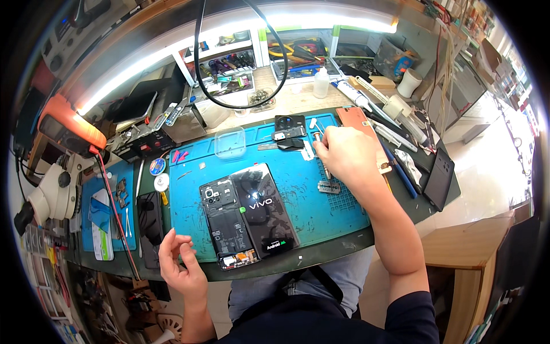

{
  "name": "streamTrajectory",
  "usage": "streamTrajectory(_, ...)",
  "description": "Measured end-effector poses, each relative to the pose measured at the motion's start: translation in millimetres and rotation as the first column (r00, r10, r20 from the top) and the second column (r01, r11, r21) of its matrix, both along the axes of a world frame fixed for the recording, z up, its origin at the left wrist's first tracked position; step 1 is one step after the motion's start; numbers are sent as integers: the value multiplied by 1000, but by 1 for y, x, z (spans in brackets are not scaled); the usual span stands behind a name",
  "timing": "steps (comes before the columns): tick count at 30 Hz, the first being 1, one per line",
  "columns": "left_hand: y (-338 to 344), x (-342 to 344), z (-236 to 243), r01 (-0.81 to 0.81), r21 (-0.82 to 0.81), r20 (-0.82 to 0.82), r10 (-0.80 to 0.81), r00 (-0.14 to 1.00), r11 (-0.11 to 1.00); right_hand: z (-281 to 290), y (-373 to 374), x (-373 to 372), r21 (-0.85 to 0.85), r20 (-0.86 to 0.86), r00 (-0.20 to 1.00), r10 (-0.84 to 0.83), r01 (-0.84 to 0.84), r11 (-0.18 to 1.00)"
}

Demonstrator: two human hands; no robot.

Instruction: The person works on a disassembled smartphone, manipulating internal components and testing the screen's responsiveness. They use a small tool to adjust parts and compare the device with another phone before reattaching the back cover.

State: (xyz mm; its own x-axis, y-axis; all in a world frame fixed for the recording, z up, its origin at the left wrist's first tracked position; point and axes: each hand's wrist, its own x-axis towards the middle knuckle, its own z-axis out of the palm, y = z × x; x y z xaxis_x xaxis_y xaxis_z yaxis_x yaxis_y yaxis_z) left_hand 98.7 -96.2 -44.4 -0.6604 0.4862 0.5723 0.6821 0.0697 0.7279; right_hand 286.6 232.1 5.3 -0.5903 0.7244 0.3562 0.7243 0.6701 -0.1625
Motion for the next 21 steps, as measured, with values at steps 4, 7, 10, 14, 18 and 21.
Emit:
streamTrajectory(4,1,0,1,-15,-8,1,15,1000,1000,5,3,-4,-63,14,997,-72,73,995)
streamTrajectory(7,1,0,1,-31,-10,1,31,1000,999,19,-3,-6,-167,10,995,-97,97,981)
streamTrajectory(10,1,0,2,-29,-19,-1,29,1000,999,20,-6,-8,-214,11,999,-47,49,976)
streamTrajectory(14,3,0,3,-31,-21,0,31,1000,999,10,-4,-11,-195,-41,999,14,-22,981)
streamTrajectory(18,4,1,4,-32,-28,9,32,999,999,-2,2,-10,-94,-32,999,-30,26,995)
streamTrajectory(21,3,1,6,-28,-41,2,28,1000,999,-1,5,-9,-56,-24,997,-71,69,996)
